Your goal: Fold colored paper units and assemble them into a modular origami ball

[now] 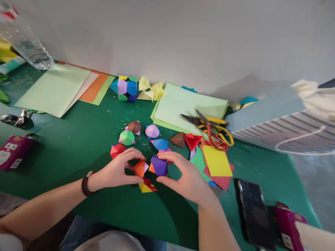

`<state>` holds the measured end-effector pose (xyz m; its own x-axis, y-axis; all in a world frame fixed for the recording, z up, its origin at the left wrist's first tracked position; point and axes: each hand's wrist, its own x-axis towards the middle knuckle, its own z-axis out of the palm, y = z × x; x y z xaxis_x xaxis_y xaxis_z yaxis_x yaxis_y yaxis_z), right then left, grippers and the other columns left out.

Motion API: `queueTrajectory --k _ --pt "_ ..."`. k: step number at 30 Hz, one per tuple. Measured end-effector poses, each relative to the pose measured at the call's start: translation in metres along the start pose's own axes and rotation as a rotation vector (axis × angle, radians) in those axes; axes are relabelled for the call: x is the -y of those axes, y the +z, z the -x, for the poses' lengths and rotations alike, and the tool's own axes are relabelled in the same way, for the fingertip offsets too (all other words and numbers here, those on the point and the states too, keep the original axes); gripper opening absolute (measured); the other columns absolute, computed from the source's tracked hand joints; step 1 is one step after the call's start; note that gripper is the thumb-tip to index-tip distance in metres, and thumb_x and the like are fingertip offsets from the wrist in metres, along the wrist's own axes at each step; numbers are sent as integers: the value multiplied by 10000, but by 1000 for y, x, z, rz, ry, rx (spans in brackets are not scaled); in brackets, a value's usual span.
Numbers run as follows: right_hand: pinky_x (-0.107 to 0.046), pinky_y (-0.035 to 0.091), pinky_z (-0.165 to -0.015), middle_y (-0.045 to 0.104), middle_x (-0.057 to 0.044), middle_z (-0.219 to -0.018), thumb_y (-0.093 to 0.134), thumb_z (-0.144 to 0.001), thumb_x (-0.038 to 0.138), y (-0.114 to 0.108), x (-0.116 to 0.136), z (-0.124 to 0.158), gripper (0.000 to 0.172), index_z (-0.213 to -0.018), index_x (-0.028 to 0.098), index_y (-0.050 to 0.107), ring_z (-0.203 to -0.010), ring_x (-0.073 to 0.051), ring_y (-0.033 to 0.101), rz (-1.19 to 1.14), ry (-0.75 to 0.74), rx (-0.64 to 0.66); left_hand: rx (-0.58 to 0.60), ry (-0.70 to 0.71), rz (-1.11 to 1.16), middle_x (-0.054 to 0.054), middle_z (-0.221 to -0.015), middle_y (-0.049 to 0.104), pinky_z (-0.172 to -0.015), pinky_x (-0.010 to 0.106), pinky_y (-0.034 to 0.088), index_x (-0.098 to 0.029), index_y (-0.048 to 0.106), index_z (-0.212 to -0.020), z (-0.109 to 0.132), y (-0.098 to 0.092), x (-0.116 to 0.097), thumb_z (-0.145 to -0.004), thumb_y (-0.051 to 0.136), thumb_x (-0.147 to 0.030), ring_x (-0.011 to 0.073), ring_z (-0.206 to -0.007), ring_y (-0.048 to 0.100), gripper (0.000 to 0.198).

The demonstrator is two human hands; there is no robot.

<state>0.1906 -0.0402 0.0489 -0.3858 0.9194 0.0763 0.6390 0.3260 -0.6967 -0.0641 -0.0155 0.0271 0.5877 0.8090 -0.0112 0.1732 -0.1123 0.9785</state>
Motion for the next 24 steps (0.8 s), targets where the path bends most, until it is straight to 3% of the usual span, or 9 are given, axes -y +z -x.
queueTrajectory --k 7,11,18,24 --pt "-477 539 -975 660 -109 -1248 722 -835 447 5 5 3 456 -1229 278 565 -1168 -304 634 149 -82 -104 -14 18 -6 88 -1106 595 -760 307 620 -192 628 -1096 -1 2 2 -684 849 -326 224 -1050 614 487" --pt "-469 541 -971 665 -111 -1228 718 -843 432 5 9 4 457 -1240 272 557 -1158 -299 636 187 -103 -98 -26 34 -32 88 -1098 609 -827 348 606 -193 639 -1096 -2 2 2 -681 852 -338 233 -1049 621 489" --pt "-470 546 -959 682 -108 -1204 688 -864 446 8 10 4 414 -1217 270 564 -1147 -301 643 222 -104 -63 -29 8 38 92 -1106 588 -700 293 621 -198 636 -1100 -1 6 3 -665 861 -309 223 -1014 616 502" --pt "-456 568 -910 689 -95 -1192 677 -861 484 13 8 5 417 -1198 266 566 -1121 -298 660 257 -64 -22 -19 -17 25 90 -1114 590 -705 296 609 -194 619 -1103 -1 5 2 -654 869 -327 227 -1029 612 531"
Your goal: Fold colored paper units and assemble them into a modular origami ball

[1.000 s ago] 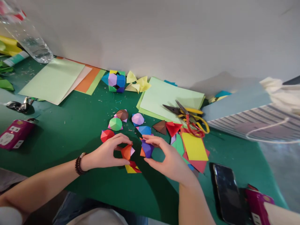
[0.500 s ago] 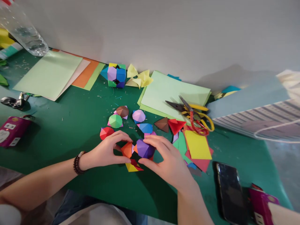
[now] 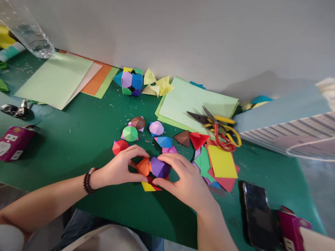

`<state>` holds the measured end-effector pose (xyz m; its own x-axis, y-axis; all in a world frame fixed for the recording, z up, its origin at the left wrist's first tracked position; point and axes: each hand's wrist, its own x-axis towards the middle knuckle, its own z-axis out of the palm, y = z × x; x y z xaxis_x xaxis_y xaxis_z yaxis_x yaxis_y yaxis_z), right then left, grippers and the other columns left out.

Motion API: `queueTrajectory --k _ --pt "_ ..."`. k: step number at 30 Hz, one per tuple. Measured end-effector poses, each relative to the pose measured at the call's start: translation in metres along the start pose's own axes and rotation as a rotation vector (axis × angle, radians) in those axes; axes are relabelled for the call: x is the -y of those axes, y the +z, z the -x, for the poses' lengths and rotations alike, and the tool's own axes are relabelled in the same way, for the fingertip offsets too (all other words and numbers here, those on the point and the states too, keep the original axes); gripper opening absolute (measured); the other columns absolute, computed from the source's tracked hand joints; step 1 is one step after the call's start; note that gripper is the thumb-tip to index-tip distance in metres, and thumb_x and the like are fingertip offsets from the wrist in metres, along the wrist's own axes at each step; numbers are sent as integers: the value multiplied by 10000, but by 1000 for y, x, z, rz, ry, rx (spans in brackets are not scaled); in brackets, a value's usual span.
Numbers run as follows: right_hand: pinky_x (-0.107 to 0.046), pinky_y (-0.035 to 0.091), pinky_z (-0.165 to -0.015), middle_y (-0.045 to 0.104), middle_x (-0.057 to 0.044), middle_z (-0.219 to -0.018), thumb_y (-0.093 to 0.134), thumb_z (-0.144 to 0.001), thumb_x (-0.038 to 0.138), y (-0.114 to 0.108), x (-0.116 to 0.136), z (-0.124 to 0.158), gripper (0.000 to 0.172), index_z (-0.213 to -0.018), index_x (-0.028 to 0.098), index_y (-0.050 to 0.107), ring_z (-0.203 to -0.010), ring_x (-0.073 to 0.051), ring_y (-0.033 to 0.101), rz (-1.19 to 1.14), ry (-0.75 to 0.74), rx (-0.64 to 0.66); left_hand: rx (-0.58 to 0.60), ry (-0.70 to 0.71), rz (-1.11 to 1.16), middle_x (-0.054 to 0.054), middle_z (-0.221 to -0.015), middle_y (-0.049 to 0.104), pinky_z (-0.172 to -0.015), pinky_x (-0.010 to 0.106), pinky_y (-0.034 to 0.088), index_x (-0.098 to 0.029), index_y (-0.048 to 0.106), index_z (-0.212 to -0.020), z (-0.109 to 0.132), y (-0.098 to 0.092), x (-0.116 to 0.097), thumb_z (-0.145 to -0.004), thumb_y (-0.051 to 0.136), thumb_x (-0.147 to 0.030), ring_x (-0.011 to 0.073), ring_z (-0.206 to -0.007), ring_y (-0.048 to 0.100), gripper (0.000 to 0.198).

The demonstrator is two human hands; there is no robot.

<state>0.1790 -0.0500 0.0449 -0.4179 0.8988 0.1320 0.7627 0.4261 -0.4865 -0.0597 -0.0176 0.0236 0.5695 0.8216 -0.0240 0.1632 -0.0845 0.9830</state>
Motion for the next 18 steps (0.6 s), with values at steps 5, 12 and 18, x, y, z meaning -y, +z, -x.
queueTrajectory --k 5,12,18 --pt "-434 562 -941 684 -105 -1208 666 -869 487 4 1 -1 444 -1220 245 540 -1153 -287 646 -27 -28 45 -21 -9 -33 85 -1087 623 -802 345 582 -191 590 -1073 0 1 0 -628 887 -334 246 -1063 621 554" --pt "-420 580 -912 690 -122 -1204 633 -874 542 6 1 -2 497 -1248 228 541 -1153 -296 653 -7 -61 42 -20 -15 -32 82 -1067 616 -762 326 577 -179 588 -1026 0 1 2 -637 877 -352 234 -1019 625 514" --pt "-380 576 -917 706 -117 -1177 561 -942 475 7 5 -5 399 -1247 219 581 -1107 -260 675 0 -111 17 -26 -14 -62 73 -1062 626 -790 336 566 -188 595 -1016 0 1 2 -641 869 -317 226 -991 629 482"
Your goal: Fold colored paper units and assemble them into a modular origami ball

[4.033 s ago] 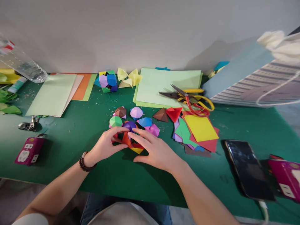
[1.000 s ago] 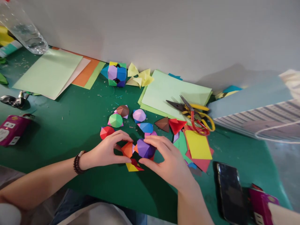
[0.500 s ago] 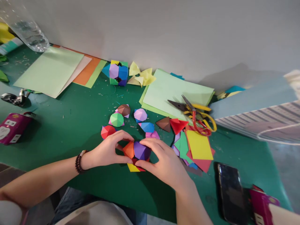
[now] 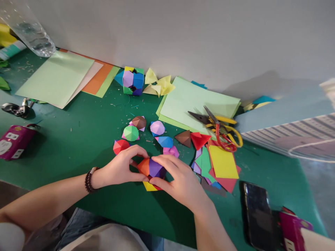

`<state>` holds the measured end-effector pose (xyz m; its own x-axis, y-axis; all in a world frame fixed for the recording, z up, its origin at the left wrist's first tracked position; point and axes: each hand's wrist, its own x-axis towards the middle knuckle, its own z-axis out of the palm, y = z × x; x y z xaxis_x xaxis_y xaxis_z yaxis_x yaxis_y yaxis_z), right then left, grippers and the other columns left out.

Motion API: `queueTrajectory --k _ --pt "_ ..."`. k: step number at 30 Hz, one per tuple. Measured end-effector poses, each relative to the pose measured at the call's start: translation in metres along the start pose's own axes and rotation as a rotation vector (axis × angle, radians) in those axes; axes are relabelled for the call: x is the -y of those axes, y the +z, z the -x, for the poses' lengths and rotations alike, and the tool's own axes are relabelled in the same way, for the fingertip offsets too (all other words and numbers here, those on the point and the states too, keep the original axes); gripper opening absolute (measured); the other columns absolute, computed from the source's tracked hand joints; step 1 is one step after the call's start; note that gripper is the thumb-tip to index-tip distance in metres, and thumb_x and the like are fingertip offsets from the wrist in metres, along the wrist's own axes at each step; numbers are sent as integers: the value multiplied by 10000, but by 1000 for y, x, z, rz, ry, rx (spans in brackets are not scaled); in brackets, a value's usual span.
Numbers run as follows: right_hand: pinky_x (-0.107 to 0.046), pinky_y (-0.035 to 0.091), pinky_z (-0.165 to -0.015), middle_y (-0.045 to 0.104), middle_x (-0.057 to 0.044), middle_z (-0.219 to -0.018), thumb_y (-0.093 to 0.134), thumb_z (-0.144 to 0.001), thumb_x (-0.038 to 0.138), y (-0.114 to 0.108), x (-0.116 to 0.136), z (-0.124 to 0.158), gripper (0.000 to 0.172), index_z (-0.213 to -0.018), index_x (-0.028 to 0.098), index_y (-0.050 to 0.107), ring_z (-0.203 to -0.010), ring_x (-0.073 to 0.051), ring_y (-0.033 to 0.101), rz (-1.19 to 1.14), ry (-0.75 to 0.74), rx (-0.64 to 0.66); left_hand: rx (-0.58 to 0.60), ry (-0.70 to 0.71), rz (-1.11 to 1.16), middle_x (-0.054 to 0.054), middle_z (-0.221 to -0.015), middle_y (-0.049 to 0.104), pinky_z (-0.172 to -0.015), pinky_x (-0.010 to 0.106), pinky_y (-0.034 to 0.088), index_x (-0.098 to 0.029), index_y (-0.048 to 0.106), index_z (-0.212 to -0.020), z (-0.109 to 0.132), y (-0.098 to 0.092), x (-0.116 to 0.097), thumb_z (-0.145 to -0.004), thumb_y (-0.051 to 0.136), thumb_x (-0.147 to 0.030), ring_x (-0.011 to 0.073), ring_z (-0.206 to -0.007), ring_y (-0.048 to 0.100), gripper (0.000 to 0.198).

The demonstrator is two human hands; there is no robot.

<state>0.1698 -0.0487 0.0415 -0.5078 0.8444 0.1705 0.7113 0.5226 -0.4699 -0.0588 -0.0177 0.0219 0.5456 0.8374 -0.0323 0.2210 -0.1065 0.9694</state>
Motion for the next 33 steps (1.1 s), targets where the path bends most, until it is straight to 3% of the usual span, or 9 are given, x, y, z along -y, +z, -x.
queueTrajectory --k 20,33 --pt "-391 586 -891 717 -119 -1164 560 -947 376 3 -1 0 341 -1232 192 592 -1096 -267 683 35 19 -9 25 27 54 82 -1062 611 -700 287 598 -175 613 -1026 -1 -1 0 -664 857 -336 210 -982 619 466" --pt "-427 586 -888 713 -114 -1186 564 -936 453 5 -2 2 387 -1253 232 591 -1097 -289 683 25 52 12 26 20 70 85 -1076 609 -735 309 603 -189 618 -1059 0 -1 0 -666 853 -334 231 -1028 612 480"
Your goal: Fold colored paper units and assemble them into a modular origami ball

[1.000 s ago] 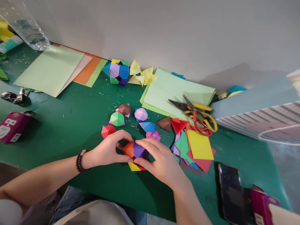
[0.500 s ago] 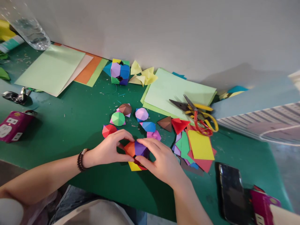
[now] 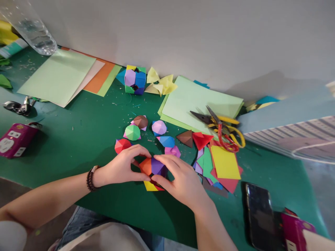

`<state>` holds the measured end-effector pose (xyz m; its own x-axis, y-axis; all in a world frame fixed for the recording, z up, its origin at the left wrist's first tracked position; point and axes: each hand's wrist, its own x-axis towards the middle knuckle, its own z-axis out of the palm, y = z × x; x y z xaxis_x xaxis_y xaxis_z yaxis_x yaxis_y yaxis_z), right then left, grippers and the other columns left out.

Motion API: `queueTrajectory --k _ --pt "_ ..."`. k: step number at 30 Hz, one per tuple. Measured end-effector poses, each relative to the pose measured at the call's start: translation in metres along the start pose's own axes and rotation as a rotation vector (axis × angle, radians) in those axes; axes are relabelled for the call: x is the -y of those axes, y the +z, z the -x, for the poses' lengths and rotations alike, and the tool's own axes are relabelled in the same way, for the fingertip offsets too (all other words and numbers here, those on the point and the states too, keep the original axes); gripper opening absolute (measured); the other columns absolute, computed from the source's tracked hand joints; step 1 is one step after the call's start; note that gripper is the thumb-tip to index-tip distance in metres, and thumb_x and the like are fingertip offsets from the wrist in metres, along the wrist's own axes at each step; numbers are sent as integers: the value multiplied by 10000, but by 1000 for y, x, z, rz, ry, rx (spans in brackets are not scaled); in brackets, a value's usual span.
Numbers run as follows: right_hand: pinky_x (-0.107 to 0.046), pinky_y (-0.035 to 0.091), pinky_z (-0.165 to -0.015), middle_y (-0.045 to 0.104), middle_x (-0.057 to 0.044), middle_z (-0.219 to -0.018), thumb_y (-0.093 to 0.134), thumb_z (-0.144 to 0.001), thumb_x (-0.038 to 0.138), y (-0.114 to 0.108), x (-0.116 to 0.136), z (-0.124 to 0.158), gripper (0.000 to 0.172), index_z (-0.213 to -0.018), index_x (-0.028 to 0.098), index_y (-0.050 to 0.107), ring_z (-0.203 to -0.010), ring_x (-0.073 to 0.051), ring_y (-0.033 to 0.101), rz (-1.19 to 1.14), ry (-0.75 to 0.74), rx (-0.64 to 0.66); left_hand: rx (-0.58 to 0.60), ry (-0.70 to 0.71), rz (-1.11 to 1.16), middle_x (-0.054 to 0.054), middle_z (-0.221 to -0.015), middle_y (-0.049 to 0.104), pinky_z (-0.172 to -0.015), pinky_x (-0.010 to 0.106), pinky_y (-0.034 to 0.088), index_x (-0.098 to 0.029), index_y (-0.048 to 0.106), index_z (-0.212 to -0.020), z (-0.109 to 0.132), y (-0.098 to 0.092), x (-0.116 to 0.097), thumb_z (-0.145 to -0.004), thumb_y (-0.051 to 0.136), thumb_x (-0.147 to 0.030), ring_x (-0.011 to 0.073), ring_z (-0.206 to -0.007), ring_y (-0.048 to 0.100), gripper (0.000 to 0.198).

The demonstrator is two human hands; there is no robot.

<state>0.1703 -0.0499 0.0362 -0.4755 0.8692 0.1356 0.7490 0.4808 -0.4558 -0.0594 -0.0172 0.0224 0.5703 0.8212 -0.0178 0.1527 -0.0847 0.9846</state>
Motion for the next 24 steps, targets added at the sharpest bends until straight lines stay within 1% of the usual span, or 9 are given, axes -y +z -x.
queueTrajectory --k 4,7,12,14,16,18,20,22,24 --pt "-421 579 -892 693 -125 -1239 493 -957 531 -2 -4 0 476 -1330 238 536 -1141 -295 663 -55 -15 1 4 -29 48 89 -1103 598 -731 304 614 -187 616 -1092 0 0 0 -664 848 -310 231 -1042 613 501" --pt "-378 581 -872 672 -128 -1276 432 -990 505 -4 -7 1 498 -1411 239 454 -1130 -268 665 -170 -10 -2 9 -53 90 94 -1115 602 -724 297 619 -188 614 -1114 -1 -1 0 -683 836 -316 241 -1074 613 502" --pt "-348 571 -835 681 -115 -1246 404 -1006 485 -5 -15 2 472 -1412 252 467 -1028 -237 683 -302 69 -33 8 -109 136 95 -1144 618 -727 294 608 -193 607 -1136 -1 -3 1 -721 805 -322 251 -1116 609 477" --pt "-334 571 -769 673 -124 -1247 382 -1001 528 -7 -19 4 506 -1415 249 465 -945 -222 685 -347 112 -34 10 -146 185 98 -1156 624 -747 297 592 -188 600 -1142 -2 -4 1 -733 796 -318 247 -1118 611 472" --pt "-323 562 -700 655 -138 -1269 383 -968 611 -12 -22 5 594 -1436 250 442 -893 -219 674 -390 136 -15 14 -208 279 97 -1150 638 -790 305 570 -177 600 -1147 -2 -5 0 -755 780 -322 231 -1094 622 455" --pt "-333 561 -691 629 -146 -1303 444 -879 722 -19 -23 6 733 -1450 262 426 -936 -243 664 -406 126 9 14 -295 419 87 -1116 661 -819 304 546 -175 609 -1154 -3 -6 -3 -783 759 -340 207 -1050 640 433" --pt "-370 574 -768 583 -144 -1366 572 -765 764 -24 -21 5 857 -1458 285 415 -1047 -280 645 -392 103 33 10 -383 549 77 -1075 684 -804 285 529 -182 629 -1152 -5 -7 -5 -795 751 -364 193 -1014 652 419" --pt "-417 572 -872 505 -132 -1459 707 -716 684 -27 -16 5 901 -1475 319 386 -1175 -306 604 -360 84 61 14 -444 635 75 -1061 700 -763 261 516 -191 655 -1137 -6 -9 -6 -788 759 -388 190 -995 659 415" --pt "-460 552 -952 423 -112 -1536 776 -747 533 -26 -11 4 870 -1489 355 358 -1292 -320 536 -316 62 85 26 -478 679 72 -1056 711 -742 245 503 -193 684 -1107 -7 -9 -6 -773 770 -401 185 -977 662 403"
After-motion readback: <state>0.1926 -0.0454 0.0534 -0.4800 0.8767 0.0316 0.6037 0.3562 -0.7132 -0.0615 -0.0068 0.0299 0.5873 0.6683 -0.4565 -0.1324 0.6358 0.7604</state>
